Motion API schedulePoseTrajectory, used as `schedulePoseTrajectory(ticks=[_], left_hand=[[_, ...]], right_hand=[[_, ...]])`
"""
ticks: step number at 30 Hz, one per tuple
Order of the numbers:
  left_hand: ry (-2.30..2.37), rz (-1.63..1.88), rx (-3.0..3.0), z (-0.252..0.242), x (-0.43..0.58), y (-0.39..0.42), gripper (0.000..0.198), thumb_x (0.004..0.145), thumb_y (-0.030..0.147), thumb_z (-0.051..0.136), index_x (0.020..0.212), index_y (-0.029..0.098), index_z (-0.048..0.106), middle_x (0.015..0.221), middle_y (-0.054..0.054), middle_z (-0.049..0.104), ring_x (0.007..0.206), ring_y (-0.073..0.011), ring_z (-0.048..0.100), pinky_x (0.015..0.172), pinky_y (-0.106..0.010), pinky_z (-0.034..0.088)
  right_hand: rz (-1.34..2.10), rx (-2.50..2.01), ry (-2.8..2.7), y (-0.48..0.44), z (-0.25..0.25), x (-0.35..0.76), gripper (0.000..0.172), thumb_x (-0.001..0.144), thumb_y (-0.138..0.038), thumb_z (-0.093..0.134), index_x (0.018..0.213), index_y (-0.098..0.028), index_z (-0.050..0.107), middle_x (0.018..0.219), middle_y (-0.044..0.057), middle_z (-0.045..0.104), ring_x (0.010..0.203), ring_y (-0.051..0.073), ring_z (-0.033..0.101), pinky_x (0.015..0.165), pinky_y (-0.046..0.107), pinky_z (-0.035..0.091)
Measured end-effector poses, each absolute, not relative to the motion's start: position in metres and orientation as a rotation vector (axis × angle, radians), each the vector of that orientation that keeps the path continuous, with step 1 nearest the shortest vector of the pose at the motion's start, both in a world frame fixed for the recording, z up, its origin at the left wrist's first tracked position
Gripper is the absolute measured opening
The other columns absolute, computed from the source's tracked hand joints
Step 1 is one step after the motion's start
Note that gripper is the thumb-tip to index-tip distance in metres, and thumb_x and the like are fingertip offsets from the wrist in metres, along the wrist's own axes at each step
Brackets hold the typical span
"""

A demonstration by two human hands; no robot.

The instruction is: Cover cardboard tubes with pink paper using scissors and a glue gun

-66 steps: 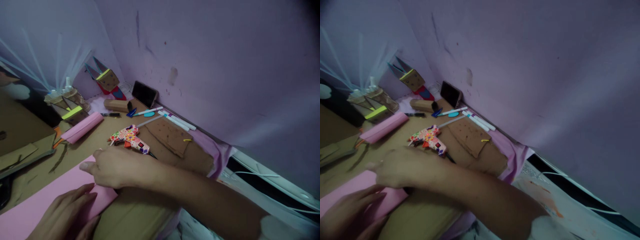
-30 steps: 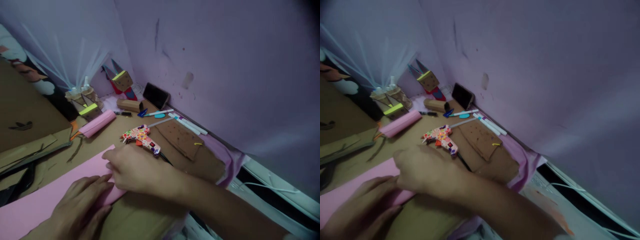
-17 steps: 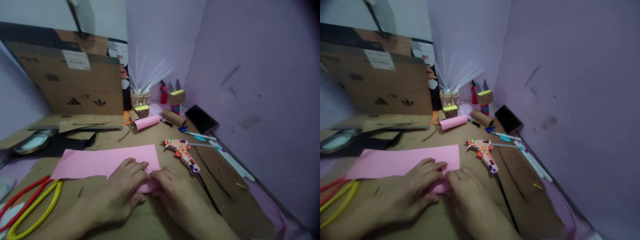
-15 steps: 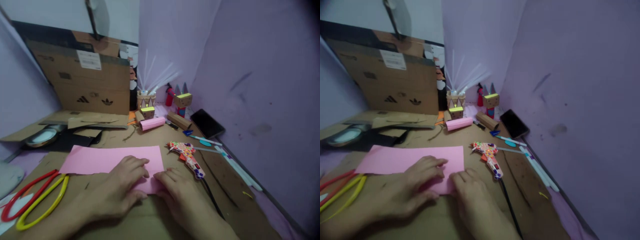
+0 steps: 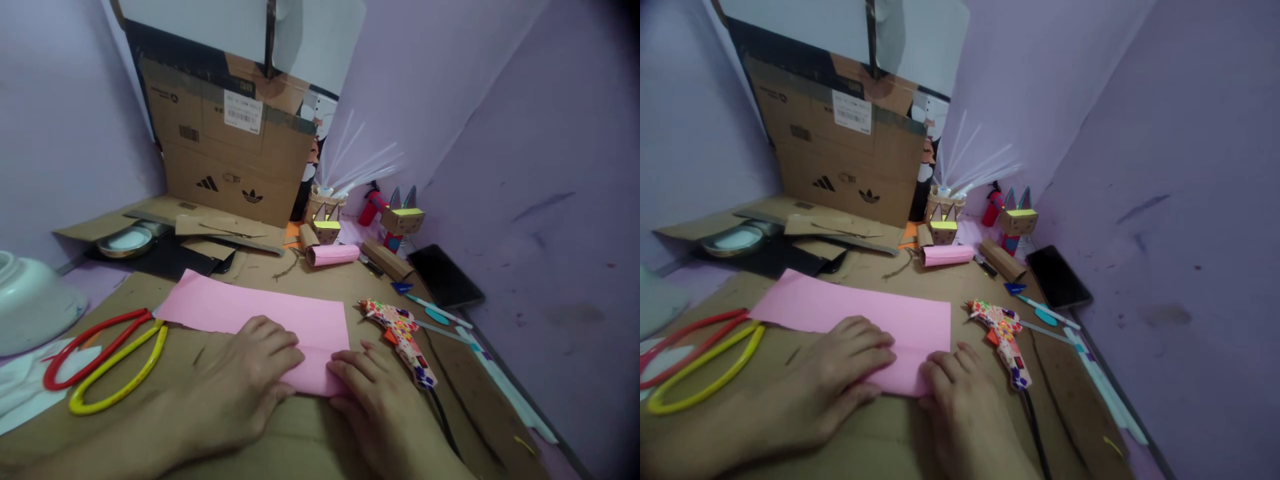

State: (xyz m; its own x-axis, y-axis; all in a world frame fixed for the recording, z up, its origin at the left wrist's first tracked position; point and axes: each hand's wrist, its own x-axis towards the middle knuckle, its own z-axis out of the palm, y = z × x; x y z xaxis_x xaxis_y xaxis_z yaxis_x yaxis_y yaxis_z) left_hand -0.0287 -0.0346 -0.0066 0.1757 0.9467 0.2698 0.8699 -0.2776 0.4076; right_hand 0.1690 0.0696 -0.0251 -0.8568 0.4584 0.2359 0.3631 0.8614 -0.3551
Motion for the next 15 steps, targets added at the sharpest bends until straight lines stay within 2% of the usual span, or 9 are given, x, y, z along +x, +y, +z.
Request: schedulePoseTrajectory(ticks=[5, 9, 12, 15], left_hand=[[1.795, 0.605, 2.256, -0.004, -0.025, -0.029, 0.023, 0.082, 0.017, 0.053, 0.104, 0.019, 0.06, 0.099, -0.006, 0.064, 0.093, -0.0234, 0.053, 0.086, -0.044, 0.041], [1.832, 0.533, 2.275, -0.003, -0.027, -0.022, 0.024, 0.084, 0.019, 0.05, 0.107, 0.02, 0.058, 0.095, -0.006, 0.062, 0.092, -0.0246, 0.052, 0.086, -0.046, 0.038], [1.84, 0.527, 2.291, -0.005, -0.028, -0.019, 0.024, 0.086, 0.02, 0.047, 0.108, 0.02, 0.057, 0.093, -0.006, 0.061, 0.09, -0.0247, 0.052, 0.084, -0.046, 0.038], [1.83, 0.529, 2.302, -0.007, -0.028, -0.018, 0.024, 0.088, 0.021, 0.044, 0.109, 0.02, 0.056, 0.091, -0.006, 0.06, 0.088, -0.0242, 0.051, 0.083, -0.045, 0.038]], right_hand=[[0.488, -0.674, -2.834, 0.076, -0.012, 0.168, 0.024, 0.078, -0.012, 0.059, 0.099, -0.022, 0.065, 0.096, 0.006, 0.072, 0.09, 0.026, 0.062, 0.102, 0.052, 0.029], [0.573, -0.668, -2.842, 0.083, -0.003, 0.166, 0.019, 0.079, -0.014, 0.06, 0.096, -0.021, 0.064, 0.088, 0.003, 0.07, 0.085, 0.023, 0.06, 0.1, 0.047, 0.028], [0.631, -0.67, -2.83, 0.089, 0.0, 0.163, 0.014, 0.081, -0.015, 0.06, 0.094, -0.02, 0.064, 0.084, 0.003, 0.07, 0.081, 0.021, 0.059, 0.093, 0.041, 0.034], [0.645, -0.676, -2.825, 0.091, -0.001, 0.162, 0.013, 0.081, -0.015, 0.061, 0.093, -0.019, 0.066, 0.082, 0.004, 0.07, 0.081, 0.022, 0.057, 0.078, 0.035, 0.039]])
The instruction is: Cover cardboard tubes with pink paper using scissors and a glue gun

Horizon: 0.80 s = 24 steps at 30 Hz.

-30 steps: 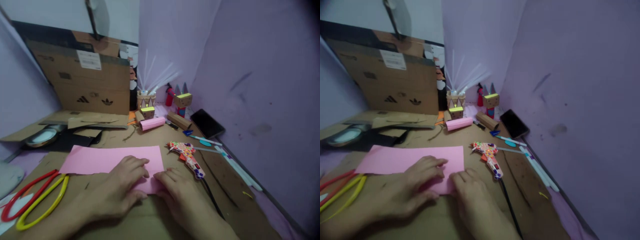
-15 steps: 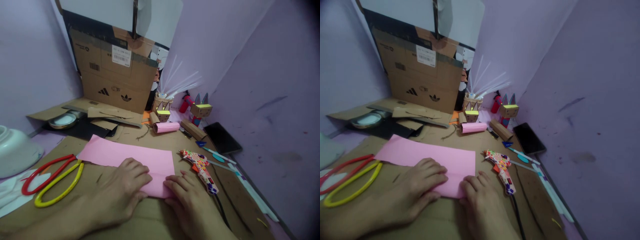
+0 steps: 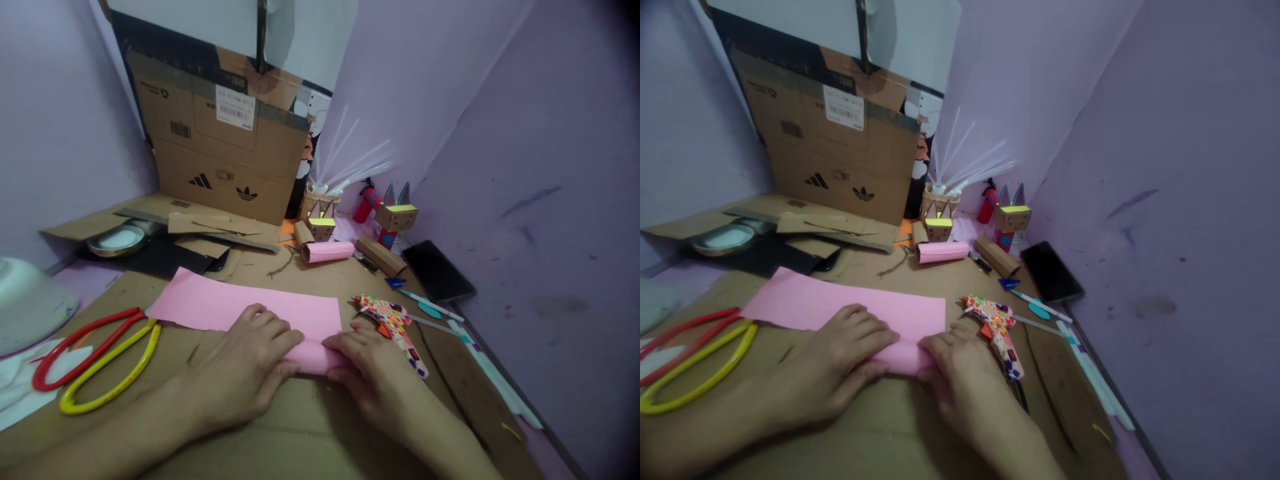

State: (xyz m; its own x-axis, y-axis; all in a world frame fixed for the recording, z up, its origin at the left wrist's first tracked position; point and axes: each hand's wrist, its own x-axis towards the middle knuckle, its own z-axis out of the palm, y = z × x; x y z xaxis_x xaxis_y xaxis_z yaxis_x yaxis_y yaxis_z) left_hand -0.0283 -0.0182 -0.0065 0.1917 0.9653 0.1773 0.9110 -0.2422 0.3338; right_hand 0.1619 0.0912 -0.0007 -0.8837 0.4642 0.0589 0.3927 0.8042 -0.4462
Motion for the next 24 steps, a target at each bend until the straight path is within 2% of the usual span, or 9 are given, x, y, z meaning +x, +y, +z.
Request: schedulePoseTrajectory(ticks=[3, 12, 15, 17, 19, 22, 24], left_hand=[[1.825, 0.531, 2.316, -0.008, -0.028, -0.019, 0.024, 0.089, 0.021, 0.044, 0.109, 0.02, 0.056, 0.092, -0.006, 0.06, 0.089, -0.0241, 0.051, 0.085, -0.047, 0.037], [1.862, 0.536, 2.326, -0.009, -0.024, -0.022, 0.024, 0.087, 0.021, 0.047, 0.108, 0.021, 0.058, 0.09, -0.005, 0.063, 0.091, -0.0238, 0.055, 0.093, -0.052, 0.035], [1.884, 0.578, 2.382, -0.012, -0.022, -0.027, 0.025, 0.085, 0.019, 0.05, 0.108, 0.02, 0.058, 0.094, -0.005, 0.064, 0.091, -0.0232, 0.056, 0.095, -0.053, 0.035], [1.908, 0.64, 2.46, -0.016, -0.021, -0.032, 0.028, 0.084, 0.017, 0.05, 0.111, 0.019, 0.057, 0.099, -0.006, 0.064, 0.093, -0.0231, 0.057, 0.096, -0.052, 0.035], [1.931, 0.687, 2.535, -0.02, -0.021, -0.038, 0.029, 0.084, 0.015, 0.049, 0.112, 0.019, 0.057, 0.104, -0.008, 0.065, 0.096, -0.0235, 0.057, 0.098, -0.051, 0.035], [1.931, 0.701, 2.66, -0.022, -0.021, -0.046, 0.035, 0.081, 0.009, 0.048, 0.113, 0.018, 0.057, 0.107, -0.01, 0.066, 0.1, -0.0245, 0.057, 0.099, -0.051, 0.034], [1.905, 0.626, 2.774, -0.021, -0.02, -0.05, 0.039, 0.077, 0.008, 0.048, 0.113, 0.017, 0.058, 0.108, -0.011, 0.067, 0.101, -0.0253, 0.057, 0.099, -0.049, 0.035]], right_hand=[[0.639, -0.684, -2.821, 0.091, -0.003, 0.163, 0.015, 0.081, -0.013, 0.061, 0.093, -0.019, 0.068, 0.082, 0.005, 0.07, 0.08, 0.023, 0.058, 0.073, 0.033, 0.04], [0.59, -0.691, -2.835, 0.084, -0.008, 0.167, 0.021, 0.08, -0.014, 0.062, 0.099, -0.02, 0.068, 0.09, 0.005, 0.073, 0.087, 0.022, 0.063, 0.09, 0.037, 0.044], [0.588, -0.669, -2.755, 0.078, -0.014, 0.177, 0.033, 0.079, -0.018, 0.064, 0.111, -0.023, 0.064, 0.109, 0.007, 0.069, 0.102, 0.024, 0.061, 0.101, 0.045, 0.038], [0.616, -0.713, -2.601, 0.072, -0.024, 0.187, 0.045, 0.078, -0.025, 0.065, 0.122, -0.023, 0.056, 0.129, 0.012, 0.058, 0.119, 0.029, 0.052, 0.104, 0.051, 0.035], [0.744, -0.885, -2.366, 0.068, -0.037, 0.196, 0.049, 0.08, -0.031, 0.063, 0.127, -0.021, 0.05, 0.135, 0.016, 0.051, 0.124, 0.031, 0.049, 0.1, 0.051, 0.041], [1.138, -1.119, -1.989, 0.064, -0.053, 0.202, 0.054, 0.08, -0.034, 0.062, 0.128, -0.019, 0.043, 0.125, 0.019, 0.058, 0.113, 0.03, 0.059, 0.087, 0.046, 0.053], [1.371, -1.123, -1.802, 0.063, -0.055, 0.199, 0.062, 0.074, -0.031, 0.067, 0.129, -0.019, 0.04, 0.122, 0.019, 0.061, 0.108, 0.03, 0.062, 0.08, 0.043, 0.056]])
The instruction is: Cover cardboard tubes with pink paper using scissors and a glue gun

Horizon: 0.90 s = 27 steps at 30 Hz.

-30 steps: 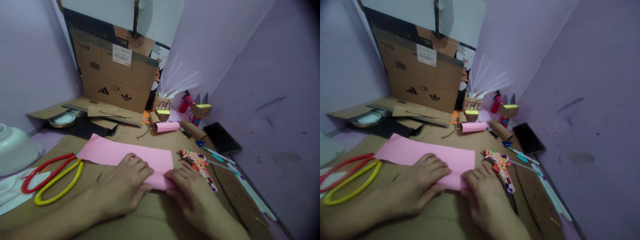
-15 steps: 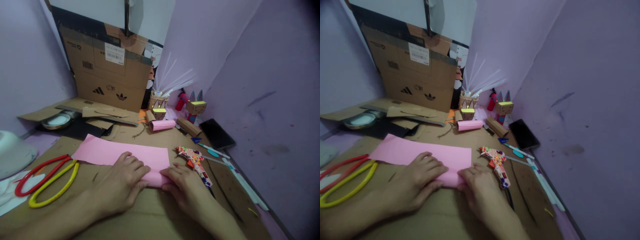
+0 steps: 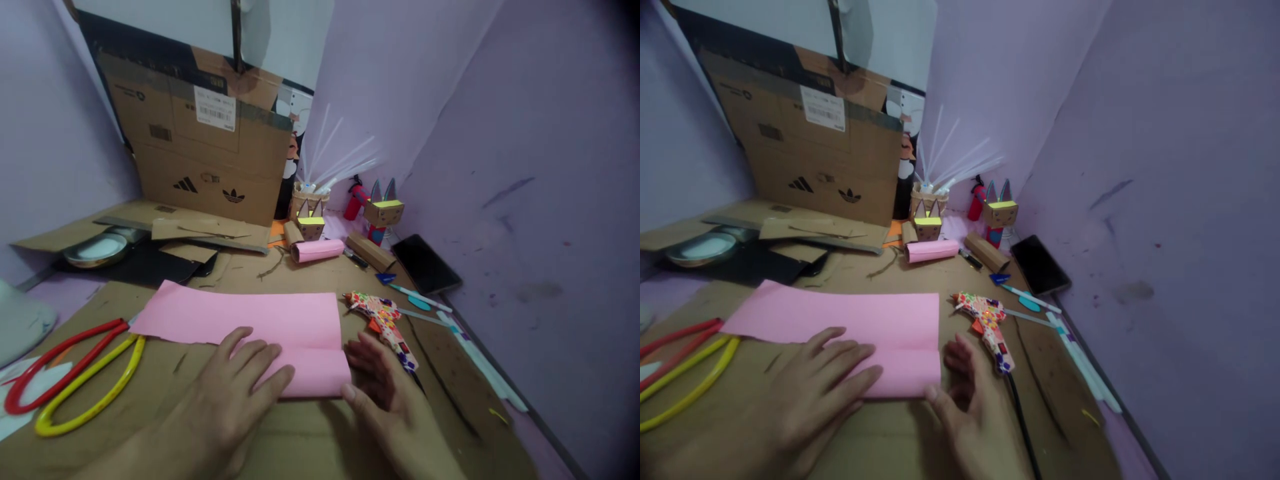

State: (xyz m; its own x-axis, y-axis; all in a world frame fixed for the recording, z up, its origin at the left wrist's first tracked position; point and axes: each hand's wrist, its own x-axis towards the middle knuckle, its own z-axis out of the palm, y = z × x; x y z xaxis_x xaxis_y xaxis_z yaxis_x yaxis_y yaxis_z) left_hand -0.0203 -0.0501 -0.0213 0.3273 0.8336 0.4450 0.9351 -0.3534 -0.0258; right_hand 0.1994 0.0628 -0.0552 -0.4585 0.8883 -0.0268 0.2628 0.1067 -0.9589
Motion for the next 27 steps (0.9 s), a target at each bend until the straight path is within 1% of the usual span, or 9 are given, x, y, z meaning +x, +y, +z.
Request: schedulePoseTrajectory(ticks=[3, 6, 8, 10, 12, 14, 18, 23, 27], left_hand=[[-1.445, -0.443, -2.286, -0.023, -0.019, -0.054, 0.035, 0.079, 0.013, 0.046, 0.111, 0.018, 0.061, 0.106, -0.01, 0.07, 0.101, -0.0241, 0.058, 0.103, -0.046, 0.032], [-1.335, -0.544, -2.217, -0.031, -0.017, -0.062, 0.028, 0.084, 0.012, 0.043, 0.1, 0.022, 0.065, 0.099, -0.006, 0.073, 0.096, -0.0206, 0.06, 0.11, -0.044, 0.023], [-1.36, -0.623, -2.2, -0.035, -0.016, -0.07, 0.025, 0.084, 0.011, 0.047, 0.095, 0.023, 0.066, 0.098, -0.005, 0.074, 0.098, -0.0191, 0.061, 0.111, -0.044, 0.025], [-1.438, -0.683, -2.174, -0.036, -0.015, -0.078, 0.023, 0.081, 0.009, 0.053, 0.093, 0.024, 0.066, 0.097, -0.003, 0.074, 0.1, -0.0187, 0.061, 0.107, -0.043, 0.034], [-1.515, -0.777, -2.078, -0.035, -0.014, -0.083, 0.023, 0.078, 0.007, 0.057, 0.09, 0.025, 0.065, 0.091, -0.001, 0.073, 0.095, -0.0182, 0.063, 0.099, -0.04, 0.043], [-1.562, -0.895, -1.971, -0.032, -0.015, -0.084, 0.02, 0.077, 0.007, 0.058, 0.085, 0.024, 0.064, 0.087, -0.001, 0.072, 0.09, -0.0179, 0.064, 0.092, -0.038, 0.048], [-1.686, -1.065, -1.887, -0.029, -0.019, -0.078, 0.014, 0.078, 0.012, 0.059, 0.089, 0.021, 0.063, 0.091, -0.004, 0.069, 0.089, -0.0189, 0.063, 0.085, -0.034, 0.05], [-1.931, -1.144, -1.885, -0.03, -0.024, -0.075, 0.011, 0.08, 0.02, 0.059, 0.091, 0.019, 0.06, 0.085, -0.003, 0.065, 0.086, -0.0191, 0.06, 0.079, -0.032, 0.047], [-2.136, -1.094, -1.859, -0.032, -0.025, -0.076, 0.011, 0.082, 0.03, 0.059, 0.083, 0.02, 0.059, 0.077, 0.0, 0.063, 0.075, -0.0169, 0.059, 0.069, -0.028, 0.046]], right_hand=[[1.612, -0.987, -1.672, 0.06, -0.047, 0.19, 0.069, 0.068, -0.025, 0.07, 0.13, -0.019, 0.04, 0.118, 0.017, 0.064, 0.102, 0.03, 0.065, 0.079, 0.042, 0.056], [1.73, -0.851, -1.669, 0.054, -0.035, 0.183, 0.062, 0.066, -0.022, 0.069, 0.124, -0.018, 0.05, 0.115, 0.014, 0.067, 0.099, 0.029, 0.066, 0.082, 0.041, 0.054], [1.687, -0.829, -1.723, 0.049, -0.034, 0.183, 0.055, 0.064, -0.02, 0.069, 0.118, -0.018, 0.057, 0.115, 0.012, 0.067, 0.103, 0.03, 0.064, 0.085, 0.041, 0.053], [1.621, -0.835, -1.792, 0.045, -0.037, 0.186, 0.054, 0.065, -0.019, 0.068, 0.118, -0.019, 0.059, 0.116, 0.012, 0.067, 0.106, 0.03, 0.063, 0.087, 0.041, 0.052], [1.531, -0.863, -1.871, 0.042, -0.042, 0.191, 0.051, 0.066, -0.023, 0.068, 0.117, -0.02, 0.061, 0.115, 0.012, 0.068, 0.106, 0.031, 0.062, 0.088, 0.042, 0.051], [1.423, -0.89, -1.931, 0.041, -0.047, 0.194, 0.047, 0.067, -0.029, 0.07, 0.113, -0.02, 0.066, 0.11, 0.013, 0.07, 0.102, 0.033, 0.064, 0.088, 0.042, 0.051], [1.325, -0.857, -1.978, 0.039, -0.053, 0.198, 0.043, 0.07, -0.036, 0.07, 0.111, -0.022, 0.069, 0.103, 0.013, 0.072, 0.097, 0.032, 0.065, 0.086, 0.041, 0.052], [1.36, -0.921, -1.91, 0.037, -0.064, 0.201, 0.044, 0.07, -0.035, 0.071, 0.111, -0.02, 0.068, 0.101, 0.014, 0.072, 0.097, 0.032, 0.065, 0.086, 0.041, 0.052], [1.434, -0.9, -1.894, 0.035, -0.07, 0.202, 0.03, 0.073, -0.032, 0.068, 0.101, -0.02, 0.07, 0.092, 0.009, 0.073, 0.087, 0.028, 0.067, 0.076, 0.033, 0.055]])
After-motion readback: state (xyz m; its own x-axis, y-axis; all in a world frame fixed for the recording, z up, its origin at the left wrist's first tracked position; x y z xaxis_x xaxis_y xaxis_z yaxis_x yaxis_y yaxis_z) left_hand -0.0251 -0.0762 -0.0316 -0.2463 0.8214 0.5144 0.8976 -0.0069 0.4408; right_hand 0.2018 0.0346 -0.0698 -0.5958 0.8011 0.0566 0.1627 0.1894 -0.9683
